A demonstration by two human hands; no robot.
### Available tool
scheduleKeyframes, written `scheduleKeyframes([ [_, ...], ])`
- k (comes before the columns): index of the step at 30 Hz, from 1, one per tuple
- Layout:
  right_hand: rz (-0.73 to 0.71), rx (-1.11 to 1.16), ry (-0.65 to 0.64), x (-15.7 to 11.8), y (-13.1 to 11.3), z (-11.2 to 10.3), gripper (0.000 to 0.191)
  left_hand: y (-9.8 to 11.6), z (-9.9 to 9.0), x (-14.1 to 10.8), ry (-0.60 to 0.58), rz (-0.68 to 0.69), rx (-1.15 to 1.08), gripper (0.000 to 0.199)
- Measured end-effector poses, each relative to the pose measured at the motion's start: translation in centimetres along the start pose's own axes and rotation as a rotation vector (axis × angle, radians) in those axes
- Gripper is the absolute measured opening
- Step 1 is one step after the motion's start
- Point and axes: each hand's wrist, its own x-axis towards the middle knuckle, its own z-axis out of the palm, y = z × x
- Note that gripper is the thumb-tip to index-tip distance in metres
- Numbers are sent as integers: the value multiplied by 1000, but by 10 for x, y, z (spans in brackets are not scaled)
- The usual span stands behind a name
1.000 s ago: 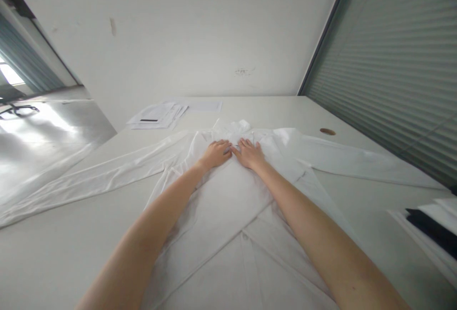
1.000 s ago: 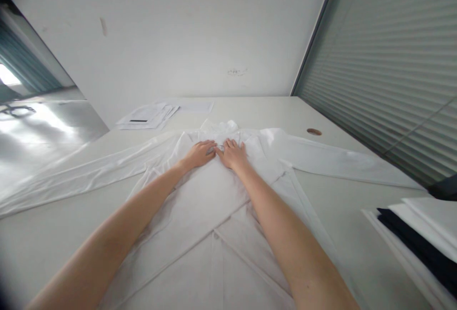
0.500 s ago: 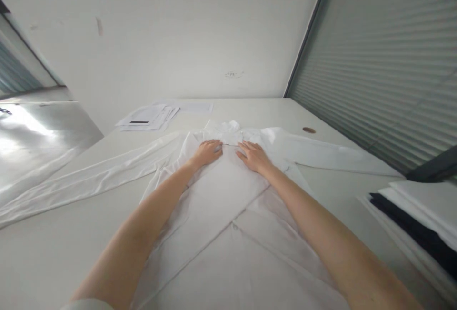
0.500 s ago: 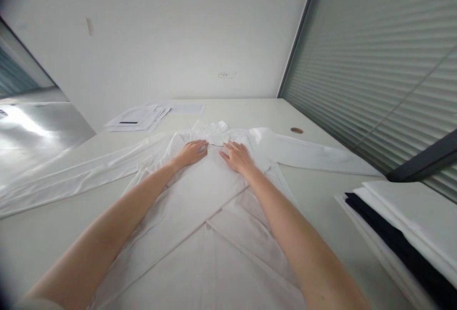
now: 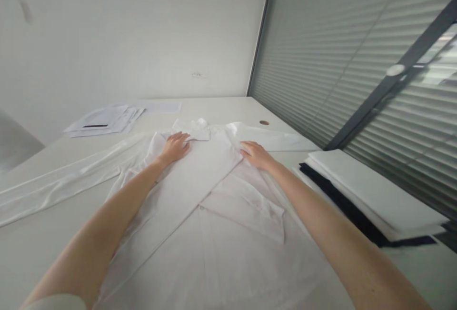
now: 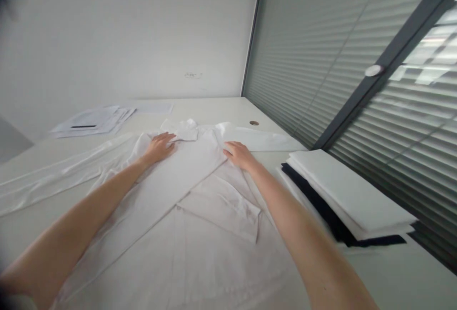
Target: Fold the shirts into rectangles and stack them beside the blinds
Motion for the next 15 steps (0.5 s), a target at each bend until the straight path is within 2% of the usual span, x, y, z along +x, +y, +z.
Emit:
scheduleKeyframes([
  [2, 18, 6, -3, -10, 8, -16, 42, 18, -6, 1, 77, 17, -6, 35],
  [4, 57, 37, -12, -19, 15, -30, 38, 48, -11, 2, 100, 110, -26, 35],
  [6, 108, 82, -8, -29, 19, -42, 38, 92, -15, 0, 22, 304, -71, 33],
  [9, 174, 150, -16, -45, 19, -55, 38, 171, -20, -14, -108, 539, -127, 28],
  [12, 206, 202, -27, -65, 13, -65, 37, 249, -25, -36, -246, 921, -253, 34],
  [15, 243, 229, -27, -86, 10, -73, 38, 305, -25, -58, -323, 1156, -267, 36],
])
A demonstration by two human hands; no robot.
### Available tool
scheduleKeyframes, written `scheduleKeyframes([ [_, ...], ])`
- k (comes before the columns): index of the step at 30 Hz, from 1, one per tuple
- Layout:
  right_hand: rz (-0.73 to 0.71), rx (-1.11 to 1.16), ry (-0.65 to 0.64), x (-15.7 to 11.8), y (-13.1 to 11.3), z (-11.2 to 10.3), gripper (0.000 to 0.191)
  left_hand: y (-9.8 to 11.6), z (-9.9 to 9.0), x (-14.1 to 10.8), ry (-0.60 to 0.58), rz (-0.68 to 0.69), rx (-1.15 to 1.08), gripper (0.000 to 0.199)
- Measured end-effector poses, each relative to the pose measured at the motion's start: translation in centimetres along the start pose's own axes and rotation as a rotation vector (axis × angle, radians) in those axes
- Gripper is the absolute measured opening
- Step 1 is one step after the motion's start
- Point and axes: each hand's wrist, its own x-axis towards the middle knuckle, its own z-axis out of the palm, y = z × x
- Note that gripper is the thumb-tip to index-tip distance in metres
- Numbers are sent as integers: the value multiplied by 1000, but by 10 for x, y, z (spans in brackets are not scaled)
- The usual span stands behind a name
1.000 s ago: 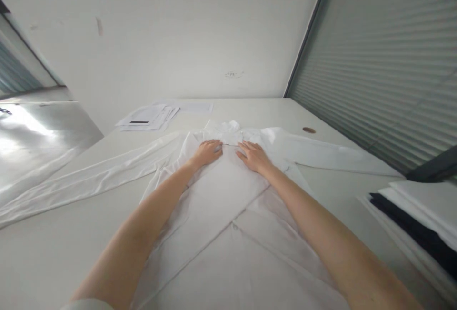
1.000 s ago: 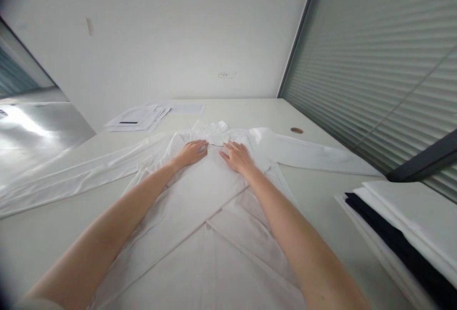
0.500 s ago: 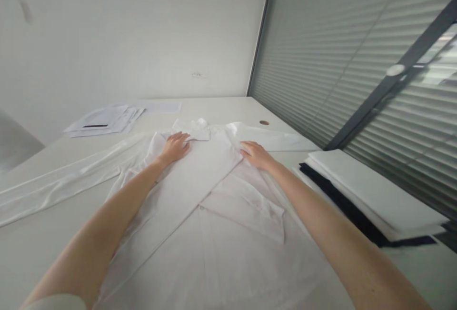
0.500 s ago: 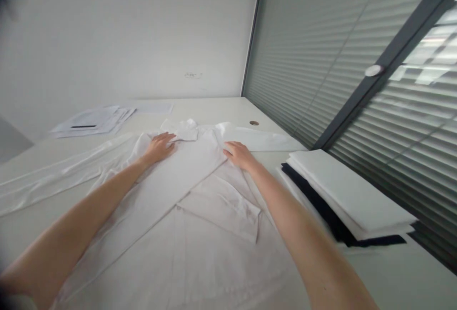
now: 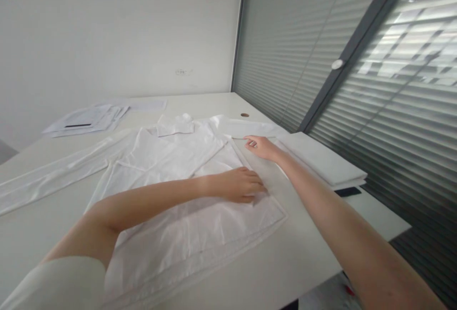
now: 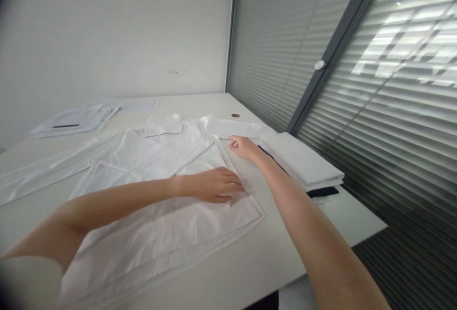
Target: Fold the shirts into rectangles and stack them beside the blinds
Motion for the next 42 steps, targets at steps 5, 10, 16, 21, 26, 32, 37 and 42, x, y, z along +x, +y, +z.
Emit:
scheduleKeyframes([
  [5, 49, -8, 11, -35, 8, -12, 38, 23, 22, 32, -44, 124, 66, 30],
  [10, 84, -30, 22, -64, 17, -22, 39, 23, 23, 43, -129, 114, 96, 36],
  [16, 84, -70, 74, -78, 19, -24, 31, 28, 6, 49, -129, 64, 108, 11],
  [21, 63, -88, 127, -64, 14, -15, 26, 34, -2, 36, -14, 99, 207, 6],
  [26, 106, -55, 181, -25, 6, 5, 23, 43, -11, 8, 143, 92, 328, 16],
  [32, 156, -6, 206, 38, -9, 35, 23, 66, -32, -30, 249, 19, 342, 17],
  [37, 256, 18, 207, 95, -29, 49, 28, 86, -45, -60, 290, -102, 330, 18],
  [42, 340, 8, 179, 146, -56, 69, 28, 107, -48, -87, 230, -259, 300, 17],
])
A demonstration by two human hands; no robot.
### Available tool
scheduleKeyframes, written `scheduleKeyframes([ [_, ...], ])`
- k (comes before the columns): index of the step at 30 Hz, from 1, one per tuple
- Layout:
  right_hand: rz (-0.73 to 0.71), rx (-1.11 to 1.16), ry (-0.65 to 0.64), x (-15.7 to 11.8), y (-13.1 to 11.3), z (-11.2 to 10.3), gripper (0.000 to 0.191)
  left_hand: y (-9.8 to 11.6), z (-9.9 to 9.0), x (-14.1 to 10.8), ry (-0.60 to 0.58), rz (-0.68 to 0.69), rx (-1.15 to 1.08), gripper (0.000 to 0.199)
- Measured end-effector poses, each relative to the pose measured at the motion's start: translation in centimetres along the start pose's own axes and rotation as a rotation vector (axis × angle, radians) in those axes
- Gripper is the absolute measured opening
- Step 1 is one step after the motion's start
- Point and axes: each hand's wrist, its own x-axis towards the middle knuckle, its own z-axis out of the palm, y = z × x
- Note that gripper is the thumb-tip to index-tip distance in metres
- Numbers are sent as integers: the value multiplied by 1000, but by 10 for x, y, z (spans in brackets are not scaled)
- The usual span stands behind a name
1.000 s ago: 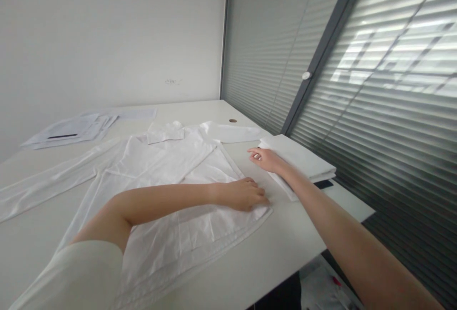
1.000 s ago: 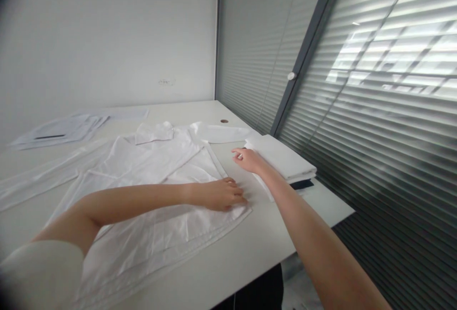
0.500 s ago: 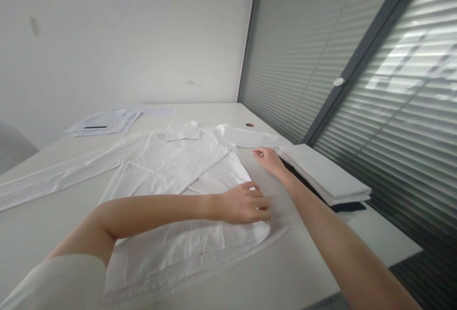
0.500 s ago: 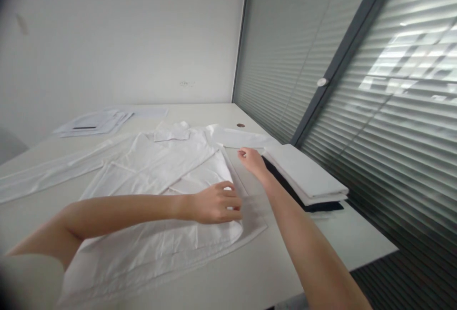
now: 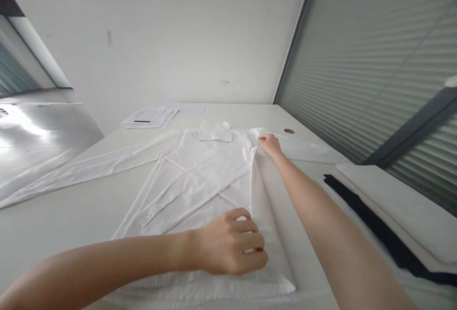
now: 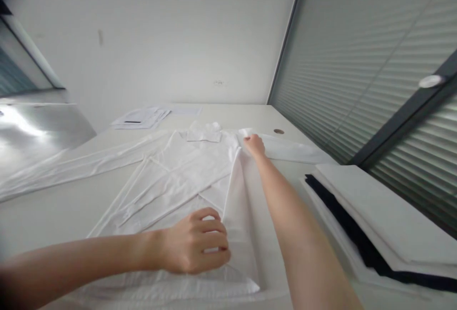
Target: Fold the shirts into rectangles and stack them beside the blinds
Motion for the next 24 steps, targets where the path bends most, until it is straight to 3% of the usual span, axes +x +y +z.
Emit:
scheduleKeyframes([
  [4, 86, -32, -9, 22, -24, 20, 30, 10, -4, -18, -46, -72, 2, 20],
  [10, 169, -56, -37, 50, -36, 33, 44, 18, -6, -35, -6, -170, -16, 19],
  [13, 179, -55, -62, 61, -43, 39, 49, 21, -9, -42, 16, -201, -15, 16],
  [18, 170, -54, -91, 74, -62, 50, 51, 26, -8, -50, -86, -291, -88, 13],
  [24, 131, -115, -49, 78, -84, 62, 45, 32, 2, -62, -4, -369, -149, 17],
])
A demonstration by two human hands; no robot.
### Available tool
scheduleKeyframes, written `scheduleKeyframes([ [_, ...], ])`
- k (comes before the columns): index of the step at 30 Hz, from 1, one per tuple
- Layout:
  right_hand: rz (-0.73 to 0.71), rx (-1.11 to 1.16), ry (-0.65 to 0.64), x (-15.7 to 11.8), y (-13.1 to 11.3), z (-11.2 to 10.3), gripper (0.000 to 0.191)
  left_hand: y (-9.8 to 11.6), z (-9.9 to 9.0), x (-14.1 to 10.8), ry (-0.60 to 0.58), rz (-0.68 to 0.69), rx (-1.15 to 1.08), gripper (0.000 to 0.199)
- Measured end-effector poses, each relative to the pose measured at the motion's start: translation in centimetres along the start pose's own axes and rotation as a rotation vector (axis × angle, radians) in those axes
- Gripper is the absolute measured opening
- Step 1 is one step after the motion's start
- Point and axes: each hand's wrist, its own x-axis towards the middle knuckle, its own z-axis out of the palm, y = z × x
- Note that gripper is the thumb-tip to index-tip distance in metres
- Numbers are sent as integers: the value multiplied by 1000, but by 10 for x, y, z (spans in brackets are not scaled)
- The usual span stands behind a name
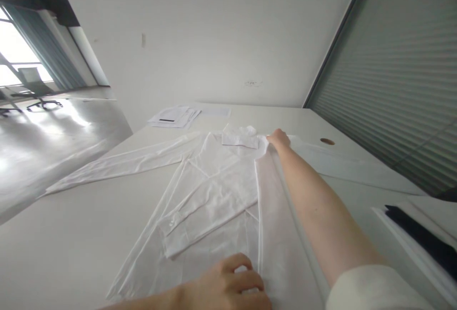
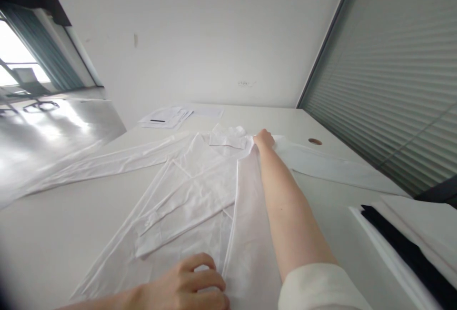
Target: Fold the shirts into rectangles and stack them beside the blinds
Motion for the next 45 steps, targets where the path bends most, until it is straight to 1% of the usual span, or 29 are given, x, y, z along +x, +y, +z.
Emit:
scheduleKeyframes([
  [4, -72, -58, 62, -2, -21, 2, 32, 2, -11, -9, 9, 19, 10, 7],
  [7, -132, -93, 89, -5, -40, 6, 28, 4, -18, -17, 20, -23, 10, 6],
  [10, -184, -115, 92, -12, -57, 17, 29, 4, -15, -29, 18, -60, 27, 7],
  [15, -228, -143, 52, -30, -74, 45, 35, 1, -7, -49, 45, -46, 50, 11],
  [17, -233, -156, 31, -33, -78, 53, 37, 1, -7, -54, 57, -52, 54, 16],
  [19, -234, -173, 10, -33, -80, 55, 36, 1, -7, -57, 67, -64, 59, 17],
  [23, -234, -219, -44, -27, -82, 49, 37, 2, -5, -61, 104, -101, 39, 11],
  [25, -243, -241, -61, -26, -82, 46, 38, 2, -4, -62, 98, -107, 15, 7],
  [30, -295, -247, -36, -32, -86, 47, 34, 0, -1, -63, 49, -87, 3, 8],
  [33, -334, -229, -14, -39, -92, 50, 33, 1, 0, -64, 52, -53, 32, 8],
  [36, -351, -204, -1, -44, -97, 54, 31, 0, -3, -63, 61, -33, 45, 13],
  [39, -315, -181, 0, -45, -98, 58, 31, -3, -10, -62, 66, -31, 45, 12],
  [43, -187, -157, -39, -38, -92, 60, 34, -6, -20, -63, 34, -49, 22, 9],
  [45, -141, -148, -66, -32, -89, 58, 38, -6, -21, -63, 17, -89, -8, 11],
])
